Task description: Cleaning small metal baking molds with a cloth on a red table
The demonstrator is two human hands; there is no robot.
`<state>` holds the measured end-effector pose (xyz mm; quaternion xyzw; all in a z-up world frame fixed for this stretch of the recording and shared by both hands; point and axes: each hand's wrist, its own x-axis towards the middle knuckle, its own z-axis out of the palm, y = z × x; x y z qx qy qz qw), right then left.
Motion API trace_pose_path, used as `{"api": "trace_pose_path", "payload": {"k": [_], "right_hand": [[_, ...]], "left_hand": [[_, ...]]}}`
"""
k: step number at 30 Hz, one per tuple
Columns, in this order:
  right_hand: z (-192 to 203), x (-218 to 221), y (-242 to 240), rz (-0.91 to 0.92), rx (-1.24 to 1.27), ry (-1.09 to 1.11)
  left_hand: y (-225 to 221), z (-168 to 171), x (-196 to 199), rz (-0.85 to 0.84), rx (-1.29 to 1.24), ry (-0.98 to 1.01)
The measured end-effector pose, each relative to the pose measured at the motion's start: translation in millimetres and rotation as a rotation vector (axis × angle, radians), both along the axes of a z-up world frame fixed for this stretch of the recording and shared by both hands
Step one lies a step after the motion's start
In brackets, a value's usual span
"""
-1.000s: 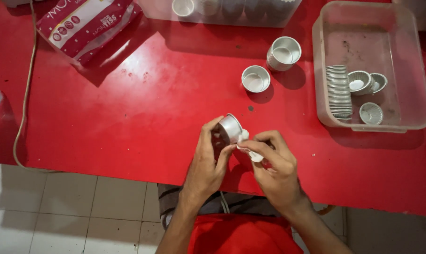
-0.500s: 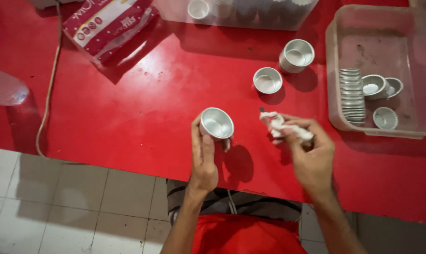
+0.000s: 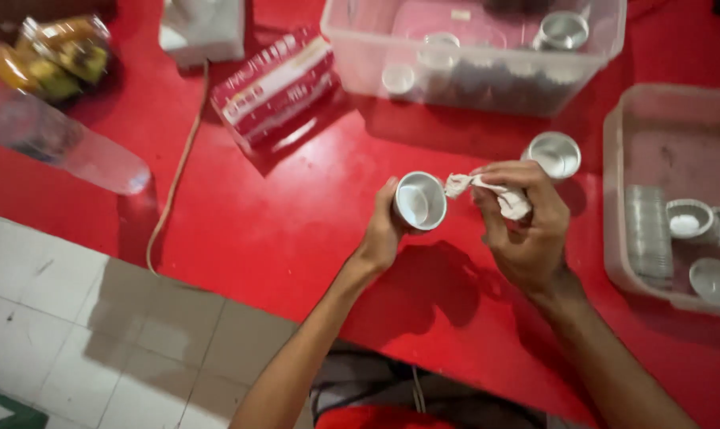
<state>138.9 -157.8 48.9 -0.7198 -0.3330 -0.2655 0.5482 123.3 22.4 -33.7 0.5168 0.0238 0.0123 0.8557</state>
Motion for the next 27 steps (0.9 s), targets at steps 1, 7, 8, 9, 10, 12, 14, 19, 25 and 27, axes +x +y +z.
{"api": "trace_pose_path", "payload": {"k": [1, 7, 8, 9, 10, 12, 14, 19, 25, 27], "right_hand": [[20, 5, 3, 0.004, 0.011, -0.016], [143, 11, -8, 0.11, -0.205, 0.038], [156, 9, -9, 0.055, -0.24, 0.006], [169, 6, -11, 0.0, -0.274, -0.026], [172, 6, -15, -0.002, -0.27, -0.033], [177, 7, -24, -0.077, -0.326, -0.058], [170, 15, -38, -0.087, -0.353, -0.068], [172, 27, -38, -0.131, -0.424, -0.257], [168, 24, -39, -0.207, -0.469, -0.128], [173, 24, -37, -0.2, -0.451, -0.153]], "left_hand": [[1, 9, 15, 0.004, 0.011, -0.016], [-9, 113, 76, -0.199, 0.092, -0.466], [-11, 117, 84, -0.217, 0.163, -0.448], [-13, 120, 92, -0.234, 0.234, -0.429], [-15, 143, 87, -0.235, 0.239, -0.435], [-20, 185, 76, -0.483, 0.315, -0.166], [-22, 213, 74, -0.508, 0.338, -0.148], [-18, 217, 83, -0.531, 0.654, -0.339], [-20, 228, 89, -0.679, 0.268, 0.082], [-26, 210, 92, -0.654, 0.214, -0.124]]}}
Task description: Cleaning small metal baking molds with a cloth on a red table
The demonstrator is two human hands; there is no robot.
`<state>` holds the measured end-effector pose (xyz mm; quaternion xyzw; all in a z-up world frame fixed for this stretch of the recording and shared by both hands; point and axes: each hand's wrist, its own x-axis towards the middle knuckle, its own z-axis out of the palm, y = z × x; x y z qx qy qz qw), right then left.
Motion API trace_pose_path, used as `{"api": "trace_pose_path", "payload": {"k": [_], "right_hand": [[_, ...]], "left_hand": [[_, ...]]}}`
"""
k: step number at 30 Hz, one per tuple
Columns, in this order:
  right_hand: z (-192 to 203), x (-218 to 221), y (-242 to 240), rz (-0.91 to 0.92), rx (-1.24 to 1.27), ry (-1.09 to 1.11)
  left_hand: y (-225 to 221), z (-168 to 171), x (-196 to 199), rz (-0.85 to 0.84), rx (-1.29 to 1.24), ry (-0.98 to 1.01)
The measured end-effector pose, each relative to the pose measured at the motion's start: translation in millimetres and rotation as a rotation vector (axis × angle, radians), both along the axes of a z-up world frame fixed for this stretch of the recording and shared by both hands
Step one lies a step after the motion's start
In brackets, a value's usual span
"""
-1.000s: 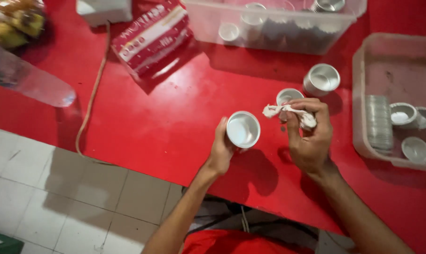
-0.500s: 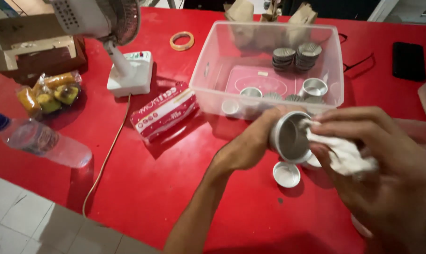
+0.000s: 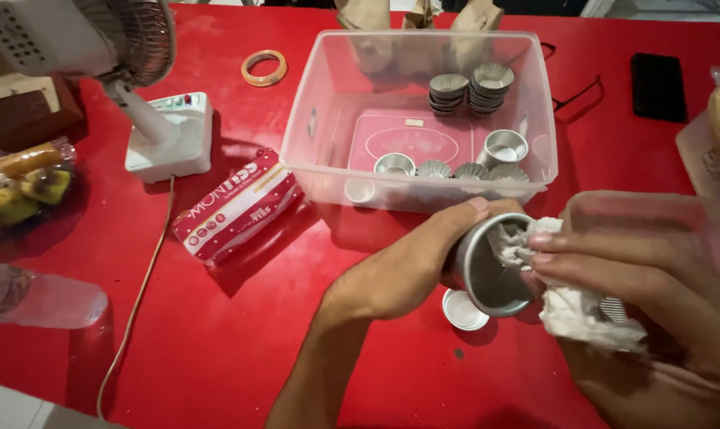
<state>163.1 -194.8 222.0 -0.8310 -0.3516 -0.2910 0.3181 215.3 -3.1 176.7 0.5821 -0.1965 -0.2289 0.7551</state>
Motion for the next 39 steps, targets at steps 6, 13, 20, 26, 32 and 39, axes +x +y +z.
{"api": "trace_pose_path", "payload": {"k": [6, 13, 20, 26, 32, 39], "right_hand": [[-8, 3, 4, -0.146, -0.013, 0.009], [-9, 0, 17, -0.208, 0.062, 0.151], [-23, 13, -53, 0.028, -0.295, 0.274], [-22, 21, -94, 0.083, -0.441, 0.382], [-75, 24, -113, 0.231, -0.478, 0.308], [-328, 27, -340, -0.312, 0.585, 1.629]], "left_hand": [[-2, 16, -8, -0.011, 0.018, -0.229], [-9, 42, -19, -0.003, 0.199, 0.107], [-9, 30, -20, 0.026, 0.151, -0.219], [-16, 30, -19, -0.062, 0.192, -0.145], [-8, 34, -28, -0.032, 0.174, -0.256], [-5, 48, -38, -0.122, 0.413, -0.166]]}}
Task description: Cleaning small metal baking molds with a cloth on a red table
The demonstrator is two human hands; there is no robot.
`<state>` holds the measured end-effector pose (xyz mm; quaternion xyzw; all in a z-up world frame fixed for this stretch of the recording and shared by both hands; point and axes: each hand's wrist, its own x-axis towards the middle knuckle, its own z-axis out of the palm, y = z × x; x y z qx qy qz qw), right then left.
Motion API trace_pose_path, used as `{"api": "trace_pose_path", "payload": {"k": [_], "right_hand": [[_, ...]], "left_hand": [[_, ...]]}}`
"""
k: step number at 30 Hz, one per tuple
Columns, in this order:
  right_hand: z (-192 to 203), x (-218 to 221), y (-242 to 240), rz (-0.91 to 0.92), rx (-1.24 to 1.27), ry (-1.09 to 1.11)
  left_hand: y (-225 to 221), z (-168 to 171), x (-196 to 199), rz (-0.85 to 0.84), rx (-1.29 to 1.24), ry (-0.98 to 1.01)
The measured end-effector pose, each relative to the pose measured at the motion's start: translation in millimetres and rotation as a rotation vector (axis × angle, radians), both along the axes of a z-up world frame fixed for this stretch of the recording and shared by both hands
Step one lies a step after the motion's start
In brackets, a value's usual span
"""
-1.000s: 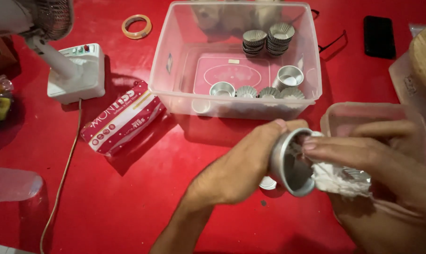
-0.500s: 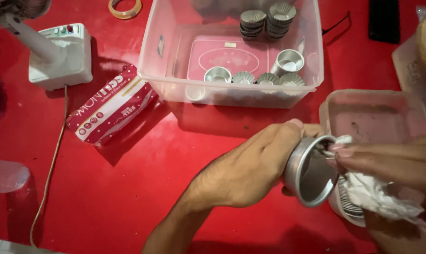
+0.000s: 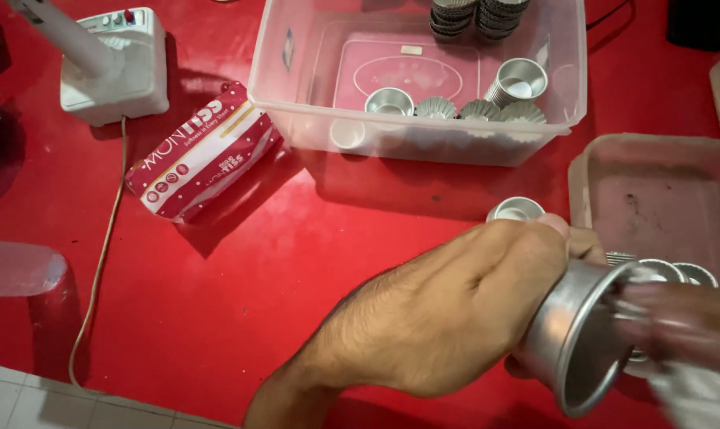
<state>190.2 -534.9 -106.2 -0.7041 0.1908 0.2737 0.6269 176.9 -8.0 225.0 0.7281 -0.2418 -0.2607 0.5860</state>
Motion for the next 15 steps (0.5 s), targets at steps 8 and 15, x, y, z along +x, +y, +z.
{"api": "trace_pose_path", "payload": {"k": [8, 15], "right_hand": [[-117, 22, 59, -0.267, -2.028, -1.384], [167, 69, 167, 0.546, -0.214, 0.025]], "left_hand": [[3, -3, -10, 0.046, -0.006, -0.142], [6, -10, 10, 0.089, 0.104, -0.011]]}}
